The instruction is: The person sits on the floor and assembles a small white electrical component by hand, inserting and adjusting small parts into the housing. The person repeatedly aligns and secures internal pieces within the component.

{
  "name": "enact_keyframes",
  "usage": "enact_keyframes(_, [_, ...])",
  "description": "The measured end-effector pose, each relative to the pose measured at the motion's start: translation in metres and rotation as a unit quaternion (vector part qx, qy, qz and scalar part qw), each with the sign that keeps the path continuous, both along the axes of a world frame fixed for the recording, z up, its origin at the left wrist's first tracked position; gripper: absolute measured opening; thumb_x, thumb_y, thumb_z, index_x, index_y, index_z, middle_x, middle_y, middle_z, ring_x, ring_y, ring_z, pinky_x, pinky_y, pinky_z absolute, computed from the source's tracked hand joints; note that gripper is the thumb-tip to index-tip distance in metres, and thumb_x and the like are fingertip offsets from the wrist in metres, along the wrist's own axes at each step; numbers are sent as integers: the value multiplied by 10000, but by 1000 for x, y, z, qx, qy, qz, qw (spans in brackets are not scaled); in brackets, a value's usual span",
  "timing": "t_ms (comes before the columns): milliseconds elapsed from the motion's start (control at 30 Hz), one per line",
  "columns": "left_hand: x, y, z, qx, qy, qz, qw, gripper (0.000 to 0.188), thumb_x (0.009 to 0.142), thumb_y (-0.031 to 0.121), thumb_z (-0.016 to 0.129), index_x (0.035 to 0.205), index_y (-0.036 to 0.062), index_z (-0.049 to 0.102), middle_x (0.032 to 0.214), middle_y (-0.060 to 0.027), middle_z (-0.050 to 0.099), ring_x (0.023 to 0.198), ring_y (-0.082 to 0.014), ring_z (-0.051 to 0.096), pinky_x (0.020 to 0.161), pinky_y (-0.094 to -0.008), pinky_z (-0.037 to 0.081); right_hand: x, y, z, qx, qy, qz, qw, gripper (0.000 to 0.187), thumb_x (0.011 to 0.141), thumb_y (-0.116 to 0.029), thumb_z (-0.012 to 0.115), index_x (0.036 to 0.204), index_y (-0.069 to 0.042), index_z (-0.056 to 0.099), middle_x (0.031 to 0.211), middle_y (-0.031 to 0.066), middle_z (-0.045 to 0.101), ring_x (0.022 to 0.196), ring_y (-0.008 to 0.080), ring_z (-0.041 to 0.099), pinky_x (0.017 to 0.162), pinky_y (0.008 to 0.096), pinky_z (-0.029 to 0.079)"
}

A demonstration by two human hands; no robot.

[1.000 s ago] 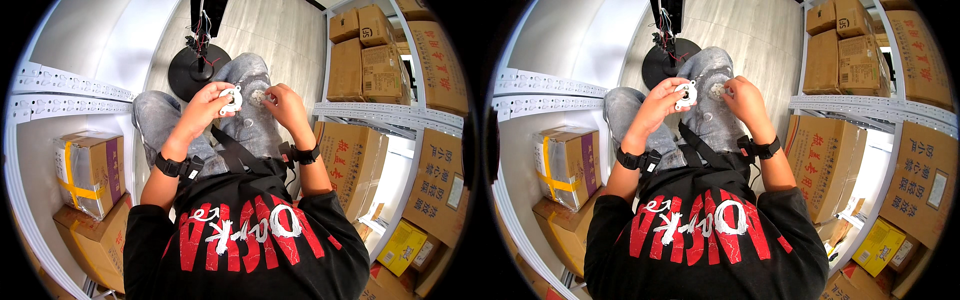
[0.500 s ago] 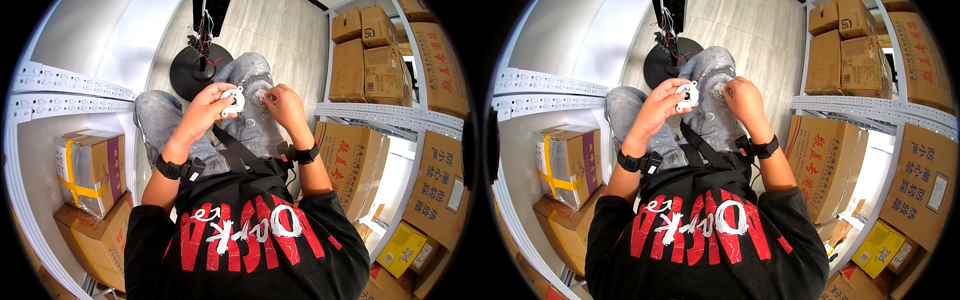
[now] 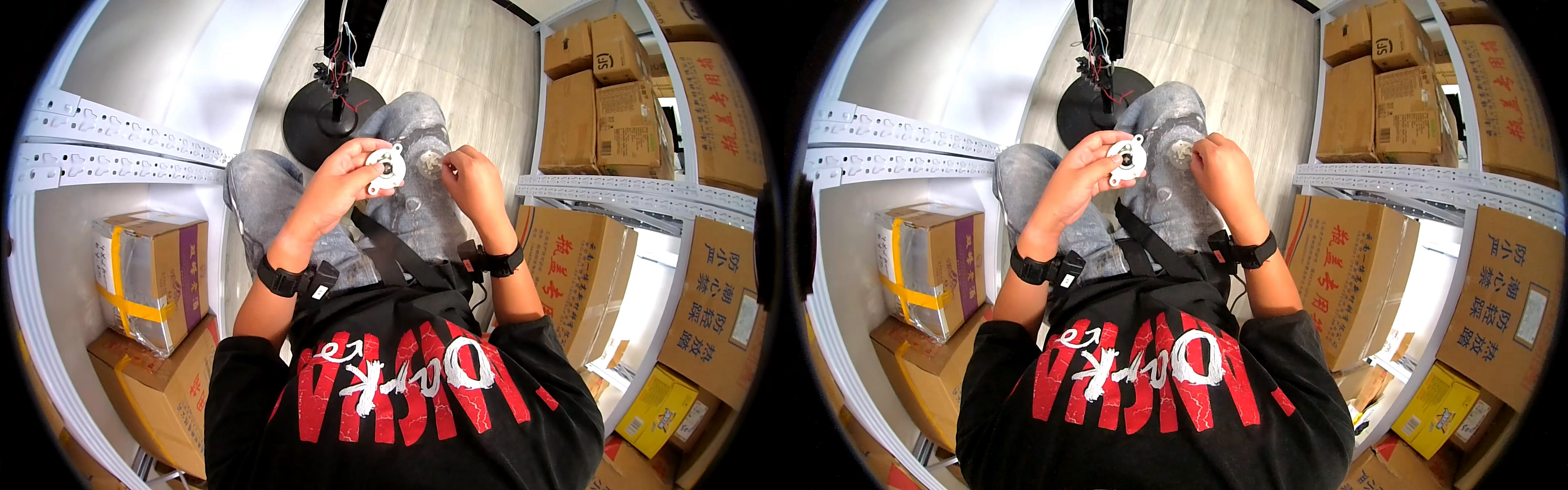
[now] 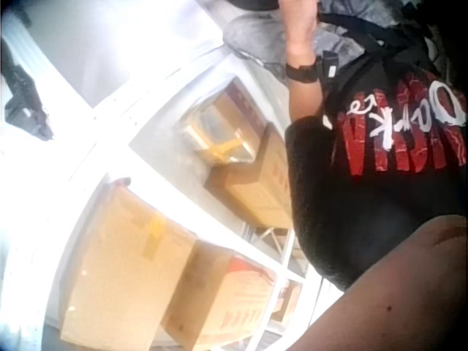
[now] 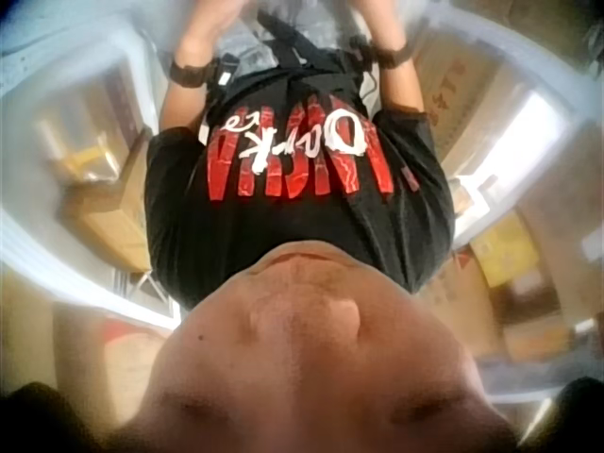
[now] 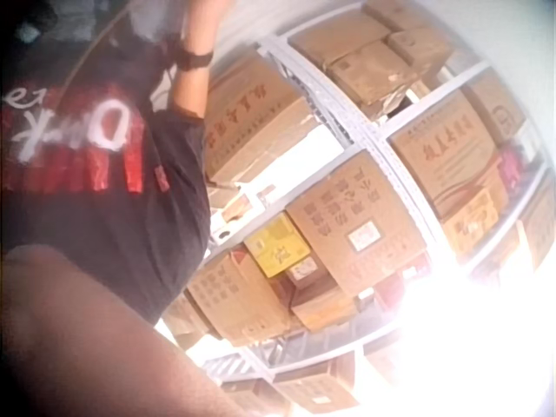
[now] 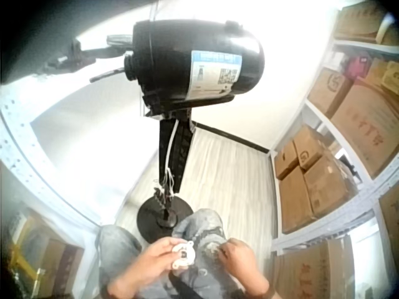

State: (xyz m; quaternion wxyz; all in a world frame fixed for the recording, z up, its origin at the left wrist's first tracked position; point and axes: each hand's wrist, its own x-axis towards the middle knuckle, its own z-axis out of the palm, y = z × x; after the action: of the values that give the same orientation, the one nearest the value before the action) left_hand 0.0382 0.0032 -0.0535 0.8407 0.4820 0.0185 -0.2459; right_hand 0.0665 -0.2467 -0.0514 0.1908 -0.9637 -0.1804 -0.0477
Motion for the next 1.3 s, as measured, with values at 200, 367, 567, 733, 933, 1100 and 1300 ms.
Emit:
enact_keyframes(200, [-3, -1, 3, -13, -9, 0, 1000, 378, 973, 8, 500, 1350, -9, 486, 1171, -152, 653, 1050, -237, 682, 890, -324, 574, -7, 0, 18, 69, -35, -23, 997, 45, 792, -52, 711, 830, -38, 692, 775, 118, 653, 694, 305, 654, 629, 387, 531])
enact_keyframes(367, [-5, -2, 15, -17, -10, -2, 1000, 396, 957, -10, 512, 1352, -16, 478, 1174, -158, 650, 1053, -239, 682, 895, -317, 572, -19, 11, 51, 178, 10, -22, 984, 72, 834, -41, 727, 902, -43, 703, 769, 105, 690, 654, 197, 689, 594, 297, 533])
enact_keyframes(567, [-8, 1, 20, -14, -29, -11, 999, 417, 941, -10, 532, 1354, -17, 475, 1175, -158, 649, 1053, -237, 680, 900, -321, 570, -21, 8, 66, 306, 49, -31, 950, 68, 862, 26, 693, 928, 9, 699, 834, 80, 733, 772, 132, 730, 684, 248, 580])
enact_keyframes(733, [-12, 1, 22, -6, -34, -6, 999, 424, 935, -9, 545, 1353, -9, 475, 1169, -156, 651, 1047, -236, 681, 893, -318, 570, -24, 5, 69, 295, 47, -23, 954, 103, 852, 35, 700, 949, 9, 722, 857, 85, 737, 786, 137, 733, 694, 250, 583])
enact_keyframes(933, [-13, 3, 26, -2, -33, -21, 999, 416, 933, -7, 553, 1343, -4, 482, 1155, -150, 654, 1034, -232, 684, 882, -315, 572, -27, 5, 73, 331, 52, -13, 942, 107, 841, 45, 704, 943, 18, 724, 913, 91, 748, 823, 134, 731, 731, 258, 593])
enact_keyframes(1100, [-14, 3, 27, -1, -30, -24, 999, 411, 932, -6, 559, 1337, -4, 488, 1158, -140, 652, 1024, -224, 686, 873, -307, 572, -28, 9, 70, 371, 101, 10, 923, 56, 871, 40, 666, 921, 24, 684, 973, 105, 745, 866, 147, 729, 776, 275, 597])
enact_keyframes(1300, [-14, 2, 26, -9, -36, -28, 999, 416, 933, 9, 583, 1338, -2, 488, 1172, -130, 646, 1035, -211, 682, 866, -294, 568, -32, 13, 71, 401, 157, 24, 902, 22, 877, 32, 653, 878, 14, 640, 985, 98, 734, 854, 163, 722, 768, 281, 590])
